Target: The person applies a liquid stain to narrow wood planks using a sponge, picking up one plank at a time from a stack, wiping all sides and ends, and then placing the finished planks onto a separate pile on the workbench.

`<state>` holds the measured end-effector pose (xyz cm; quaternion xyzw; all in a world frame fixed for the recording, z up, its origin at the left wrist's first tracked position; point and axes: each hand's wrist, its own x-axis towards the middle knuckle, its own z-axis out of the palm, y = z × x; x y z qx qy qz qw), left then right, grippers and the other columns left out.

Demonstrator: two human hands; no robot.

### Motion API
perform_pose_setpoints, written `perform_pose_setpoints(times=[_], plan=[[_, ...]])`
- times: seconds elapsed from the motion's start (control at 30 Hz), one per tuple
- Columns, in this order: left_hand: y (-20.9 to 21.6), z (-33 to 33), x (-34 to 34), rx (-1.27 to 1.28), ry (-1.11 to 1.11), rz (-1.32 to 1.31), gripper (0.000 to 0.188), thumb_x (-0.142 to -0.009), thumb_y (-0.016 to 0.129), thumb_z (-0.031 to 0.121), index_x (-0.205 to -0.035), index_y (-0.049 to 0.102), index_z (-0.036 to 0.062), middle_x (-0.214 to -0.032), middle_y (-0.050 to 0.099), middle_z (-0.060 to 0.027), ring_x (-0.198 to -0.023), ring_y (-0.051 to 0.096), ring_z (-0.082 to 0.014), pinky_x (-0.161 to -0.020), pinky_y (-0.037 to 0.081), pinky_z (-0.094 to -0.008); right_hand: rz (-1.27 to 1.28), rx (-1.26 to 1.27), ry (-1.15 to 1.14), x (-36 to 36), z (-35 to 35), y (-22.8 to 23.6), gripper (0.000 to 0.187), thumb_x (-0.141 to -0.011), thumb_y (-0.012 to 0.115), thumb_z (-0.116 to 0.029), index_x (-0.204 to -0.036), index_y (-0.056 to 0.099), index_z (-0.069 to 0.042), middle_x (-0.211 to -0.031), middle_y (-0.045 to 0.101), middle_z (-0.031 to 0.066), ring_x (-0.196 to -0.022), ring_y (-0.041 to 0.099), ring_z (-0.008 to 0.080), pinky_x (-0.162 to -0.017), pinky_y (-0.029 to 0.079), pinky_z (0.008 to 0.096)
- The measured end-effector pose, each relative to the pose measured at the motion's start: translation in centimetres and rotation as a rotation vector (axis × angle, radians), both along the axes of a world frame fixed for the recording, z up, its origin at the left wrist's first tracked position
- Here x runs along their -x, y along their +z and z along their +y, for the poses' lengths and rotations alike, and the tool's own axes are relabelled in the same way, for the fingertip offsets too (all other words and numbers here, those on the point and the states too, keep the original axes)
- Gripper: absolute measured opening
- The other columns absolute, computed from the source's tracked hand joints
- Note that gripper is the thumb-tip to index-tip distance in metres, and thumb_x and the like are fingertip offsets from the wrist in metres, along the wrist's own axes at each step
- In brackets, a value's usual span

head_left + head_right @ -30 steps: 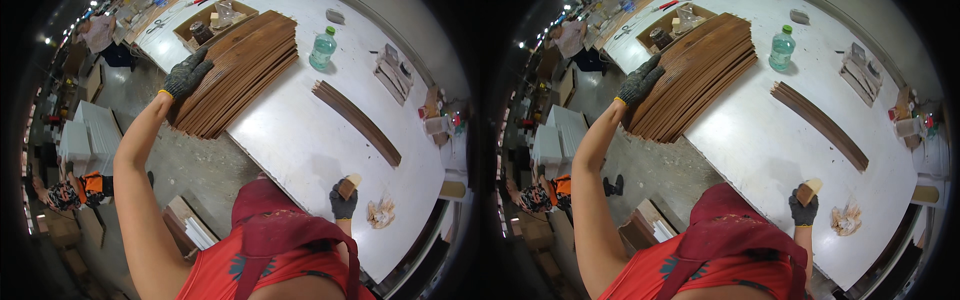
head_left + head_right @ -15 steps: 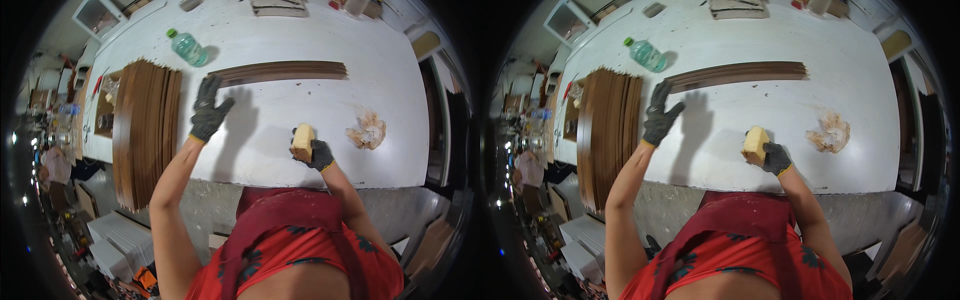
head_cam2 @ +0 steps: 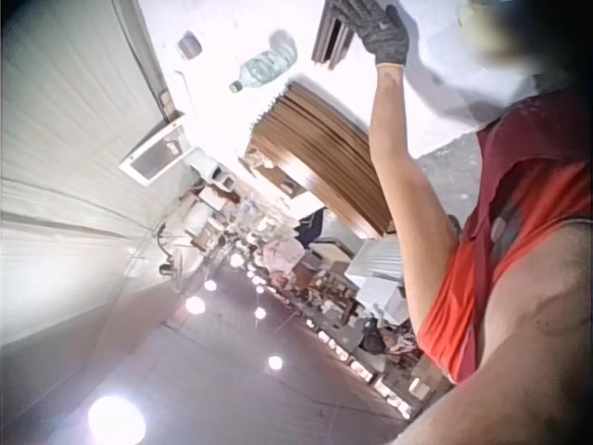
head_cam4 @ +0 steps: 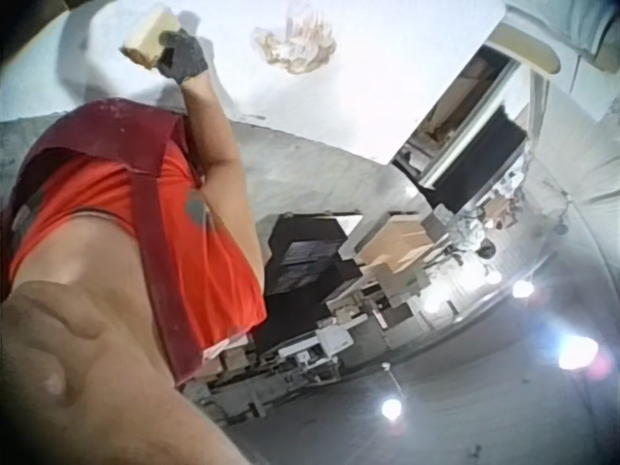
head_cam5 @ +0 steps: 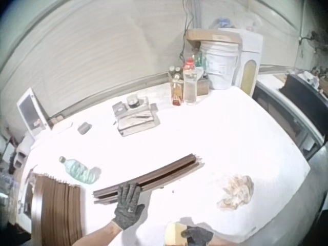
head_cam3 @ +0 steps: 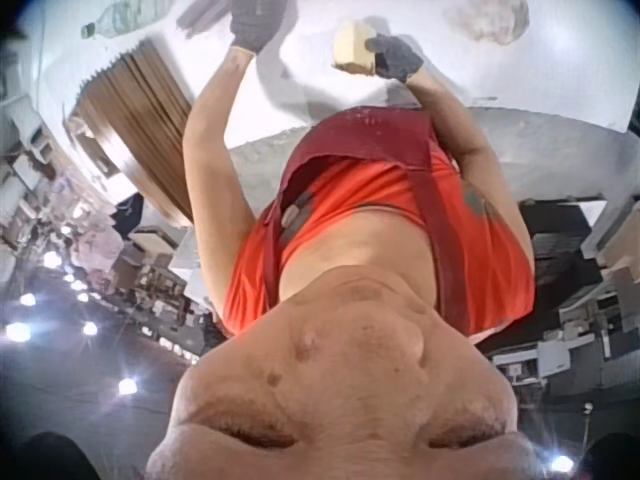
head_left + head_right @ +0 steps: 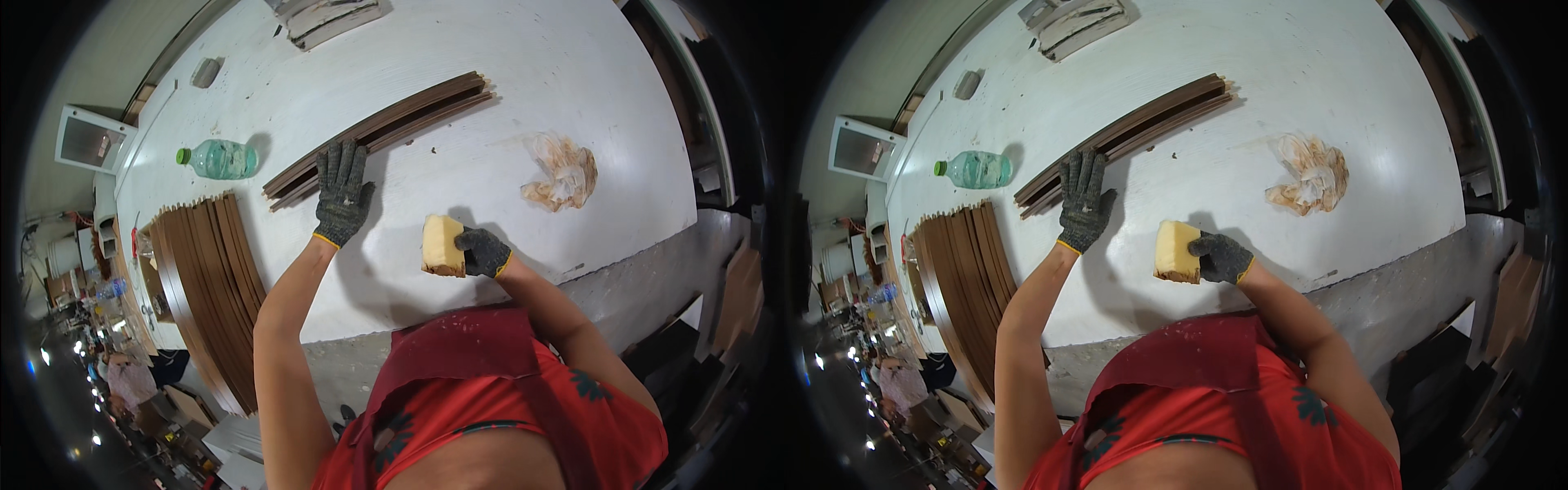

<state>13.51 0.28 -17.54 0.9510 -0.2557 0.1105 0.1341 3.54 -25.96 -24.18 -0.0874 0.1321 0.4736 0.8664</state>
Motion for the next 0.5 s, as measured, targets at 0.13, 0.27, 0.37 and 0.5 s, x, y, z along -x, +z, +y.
perform_pose_setpoints(times=[0.13, 0.27, 0.37, 0.5], plan=[[-0.7, 1.0, -1.3, 0.006, -0.053, -0.134, 0.049, -0.075, 0.056, 0.004, -0.124, 0.046, 0.0055, -0.13, 0.042, -0.0138, -0.125, 0.032, -0.0353, -0.106, 0.021, -0.0484, 0.01, 0.009, -0.013, 0.2, -0.1, 0.4, 0.06, -0.073, 0.063, -0.011, -0.127, 0.038, 0.0, -0.117, 0.051, 0.0177, -0.108, 0.051, 0.0323, -0.093, 0.042, 0.042], [-0.9, 0.4, -1.5, 0.051, -0.024, -0.161, 0.048, -0.074, 0.055, 0.002, -0.121, 0.049, 0.0066, -0.124, 0.047, -0.0123, -0.115, 0.041, -0.0328, -0.103, 0.025, -0.049, 0.002, 0.068, -0.009, 0.2, -0.2, 0.4, 0.059, -0.074, 0.063, -0.013, -0.125, 0.038, 0.001, -0.115, 0.051, 0.0195, -0.107, 0.052, 0.0339, -0.091, 0.043, 0.0433], [-0.6, -0.1, -1.1, 0.038, -0.057, -0.193, 0.048, -0.072, 0.056, 0.001, -0.119, 0.05, 0.0061, -0.124, 0.047, -0.0128, -0.115, 0.042, -0.0334, -0.101, 0.028, -0.0472, 0.007, 0.083, -0.026, 0.1, -0.1, 0.8, 0.059, -0.074, 0.064, -0.013, -0.125, 0.039, 0.001, -0.115, 0.051, 0.0192, -0.107, 0.052, 0.0332, -0.091, 0.043, 0.0431], [-0.6, -0.1, -0.6, 0.047, -0.049, -0.179, 0.046, -0.072, 0.056, 0.001, -0.117, 0.052, 0.0079, -0.119, 0.051, -0.0116, -0.11, 0.046, -0.0322, -0.097, 0.033, -0.046, 0.024, 0.001, -0.03, -0.2, 0.0, 0.4, 0.059, -0.074, 0.065, -0.013, -0.125, 0.039, 0.0, -0.116, 0.051, 0.0177, -0.107, 0.052, 0.0314, -0.091, 0.043, 0.0414]])
